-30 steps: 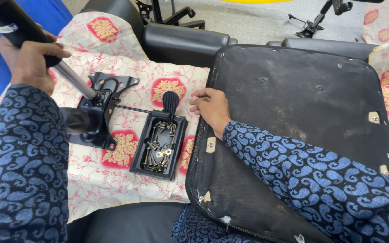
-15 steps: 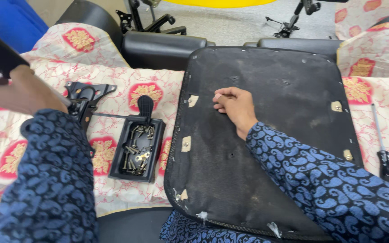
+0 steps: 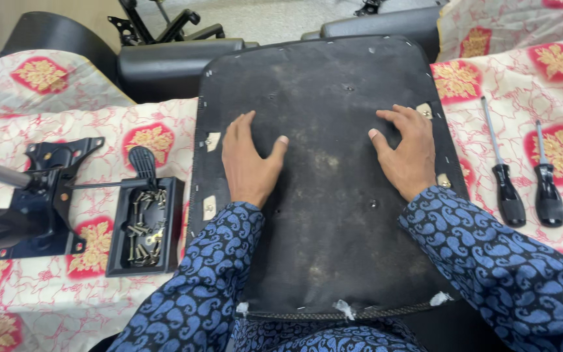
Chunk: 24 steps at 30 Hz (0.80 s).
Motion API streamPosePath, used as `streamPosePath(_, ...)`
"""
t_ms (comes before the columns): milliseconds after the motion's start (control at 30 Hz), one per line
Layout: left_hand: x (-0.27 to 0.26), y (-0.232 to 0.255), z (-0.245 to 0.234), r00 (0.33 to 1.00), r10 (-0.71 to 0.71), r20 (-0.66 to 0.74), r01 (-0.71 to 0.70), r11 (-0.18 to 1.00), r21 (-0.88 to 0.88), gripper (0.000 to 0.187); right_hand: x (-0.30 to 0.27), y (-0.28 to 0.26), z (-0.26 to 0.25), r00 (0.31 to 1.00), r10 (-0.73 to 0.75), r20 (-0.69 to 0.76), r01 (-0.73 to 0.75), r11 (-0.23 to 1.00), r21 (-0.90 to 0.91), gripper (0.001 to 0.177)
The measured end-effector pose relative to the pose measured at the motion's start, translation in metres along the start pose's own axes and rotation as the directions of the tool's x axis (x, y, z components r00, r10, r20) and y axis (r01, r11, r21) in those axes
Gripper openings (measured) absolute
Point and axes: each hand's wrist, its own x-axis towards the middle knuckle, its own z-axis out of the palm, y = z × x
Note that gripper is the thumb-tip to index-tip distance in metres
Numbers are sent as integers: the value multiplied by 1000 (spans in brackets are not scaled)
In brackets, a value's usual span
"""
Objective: The person removes a gas-lift column and mounting bracket from an office chair seat using a screwdriver. They loosen and remove screws from the bracket, detach the column, then unscrew fasteners from the underside of the seat and place the removed parts aside.
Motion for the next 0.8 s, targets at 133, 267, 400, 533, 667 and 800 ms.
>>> streamPosePath(133,-11,7,10,987,-3,161,-35,971,235,82,-11,24,-15,999,-18,-35,18,1000,-15,34)
streamPosePath(267,-10,7,13,983,-38,181,-17,956,294,82,-11,51,-39,985,150,-84,-152,988,-22,27)
streamPosePath(400,-12,7,15,984,-45,172,-11,950,312,80,-16,60,-38,969,235,-78,-237,971,-16,21)
streamPosePath(533,-11,5,17,985,-39,168,-14,951,308,81,-17,65,-34,976,196,-95,-202,978,-53,19)
streamPosePath(667,-12,3,17,984,-50,170,-3,955,298,81,-18,65,-33,978,183,-96,-190,979,-75,20)
streamPosePath(800,-14,4,15,987,-29,160,-18,958,287,81,-18,62,-35,983,147,-112,-158,982,-100,20)
